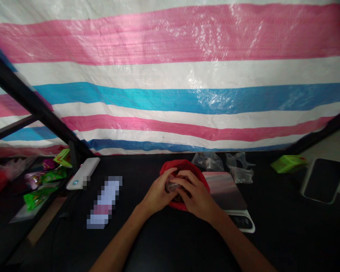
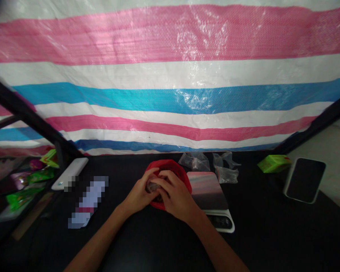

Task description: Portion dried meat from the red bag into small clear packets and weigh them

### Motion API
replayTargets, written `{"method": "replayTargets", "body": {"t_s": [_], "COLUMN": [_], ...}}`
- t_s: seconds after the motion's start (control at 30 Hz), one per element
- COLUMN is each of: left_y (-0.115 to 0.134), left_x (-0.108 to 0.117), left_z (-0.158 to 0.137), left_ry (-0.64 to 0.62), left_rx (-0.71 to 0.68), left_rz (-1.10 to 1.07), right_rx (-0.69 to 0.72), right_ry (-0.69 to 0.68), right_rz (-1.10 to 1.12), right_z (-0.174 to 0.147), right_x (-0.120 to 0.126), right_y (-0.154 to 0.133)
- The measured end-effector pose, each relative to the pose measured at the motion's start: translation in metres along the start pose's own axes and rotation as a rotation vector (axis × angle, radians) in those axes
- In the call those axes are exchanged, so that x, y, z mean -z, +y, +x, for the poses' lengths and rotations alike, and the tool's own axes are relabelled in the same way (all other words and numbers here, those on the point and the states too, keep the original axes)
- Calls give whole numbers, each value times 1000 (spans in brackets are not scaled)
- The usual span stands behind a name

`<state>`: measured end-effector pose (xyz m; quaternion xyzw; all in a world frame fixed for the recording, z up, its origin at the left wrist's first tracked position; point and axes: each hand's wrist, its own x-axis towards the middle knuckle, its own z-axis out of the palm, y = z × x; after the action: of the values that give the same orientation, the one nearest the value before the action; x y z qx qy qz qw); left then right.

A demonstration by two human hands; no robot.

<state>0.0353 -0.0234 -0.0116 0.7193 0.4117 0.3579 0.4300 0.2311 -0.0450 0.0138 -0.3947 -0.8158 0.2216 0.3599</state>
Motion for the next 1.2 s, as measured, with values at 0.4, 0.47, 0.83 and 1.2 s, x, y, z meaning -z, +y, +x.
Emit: {"method": "replayTargets", "body": {"t_s": [0.4, 0.47, 0.83, 1.2], "left_y": [1, 3, 28, 15], "left_x": [-4, -1, 41, 23], "left_z": [0, 2, -7, -4], "left_ry": [117, 151, -320, -347], "left_rx": [-49, -55, 50, 45], "left_rz": [15, 23, 165, 98], "right_rx": [4, -38, -228, -323], "right_ry": [157, 204, -245, -305], "right_rz": [15, 39, 51, 100], "right_z": [0, 2, -4, -3], "right_x": [3, 9, 38, 27], "right_y": [15, 20, 29, 30]}}
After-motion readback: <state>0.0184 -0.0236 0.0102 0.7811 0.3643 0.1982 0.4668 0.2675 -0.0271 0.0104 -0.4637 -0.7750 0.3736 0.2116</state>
